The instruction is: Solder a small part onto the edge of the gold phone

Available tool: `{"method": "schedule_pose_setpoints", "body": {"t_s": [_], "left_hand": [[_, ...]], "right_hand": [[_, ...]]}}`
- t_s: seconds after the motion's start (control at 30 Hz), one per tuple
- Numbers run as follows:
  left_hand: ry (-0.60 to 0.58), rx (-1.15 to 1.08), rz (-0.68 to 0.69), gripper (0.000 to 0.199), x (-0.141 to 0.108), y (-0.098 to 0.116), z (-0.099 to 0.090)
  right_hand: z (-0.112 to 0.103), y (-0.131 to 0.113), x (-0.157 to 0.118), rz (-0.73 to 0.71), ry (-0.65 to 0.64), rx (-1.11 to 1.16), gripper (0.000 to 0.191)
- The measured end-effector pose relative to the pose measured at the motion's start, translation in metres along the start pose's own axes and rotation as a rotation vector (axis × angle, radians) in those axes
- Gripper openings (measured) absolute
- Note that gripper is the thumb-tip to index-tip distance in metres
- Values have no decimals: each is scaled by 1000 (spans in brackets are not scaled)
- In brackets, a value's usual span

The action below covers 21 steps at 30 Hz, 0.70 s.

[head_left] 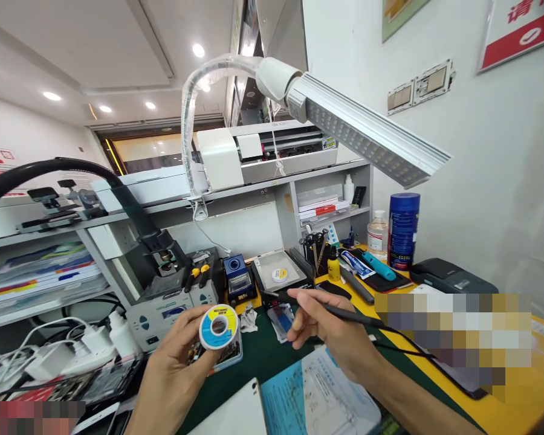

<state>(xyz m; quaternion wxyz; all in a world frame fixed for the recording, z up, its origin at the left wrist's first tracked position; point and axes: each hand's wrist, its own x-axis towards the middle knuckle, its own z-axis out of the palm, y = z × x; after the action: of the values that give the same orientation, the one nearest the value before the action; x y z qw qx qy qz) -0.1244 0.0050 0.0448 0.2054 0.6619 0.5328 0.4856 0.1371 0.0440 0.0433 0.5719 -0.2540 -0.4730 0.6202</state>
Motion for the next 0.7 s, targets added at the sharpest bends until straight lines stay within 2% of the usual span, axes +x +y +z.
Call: {"method": "schedule_pose_setpoints", "body": {"t_s": [0.13, 0.23, 0.37, 0.5, 0.7], "left_hand": [[2, 60, -3, 30, -2, -4, -10], [57, 83, 10, 30, -4, -7, -10], [157, 141, 72, 26, -8, -6, -6], [228, 212, 161, 25, -11, -3, -2], [218, 330, 296, 26, -17, 2, 5]], "right_hand": [[-4, -3, 3, 87, 24, 104, 32], [-8, -2, 5, 161, 33, 164, 22], [-10, -1, 8, 217, 83, 225, 23], [-8, 1, 9, 205, 92, 194, 29], [-3, 6, 8, 106, 170, 24, 34]]}}
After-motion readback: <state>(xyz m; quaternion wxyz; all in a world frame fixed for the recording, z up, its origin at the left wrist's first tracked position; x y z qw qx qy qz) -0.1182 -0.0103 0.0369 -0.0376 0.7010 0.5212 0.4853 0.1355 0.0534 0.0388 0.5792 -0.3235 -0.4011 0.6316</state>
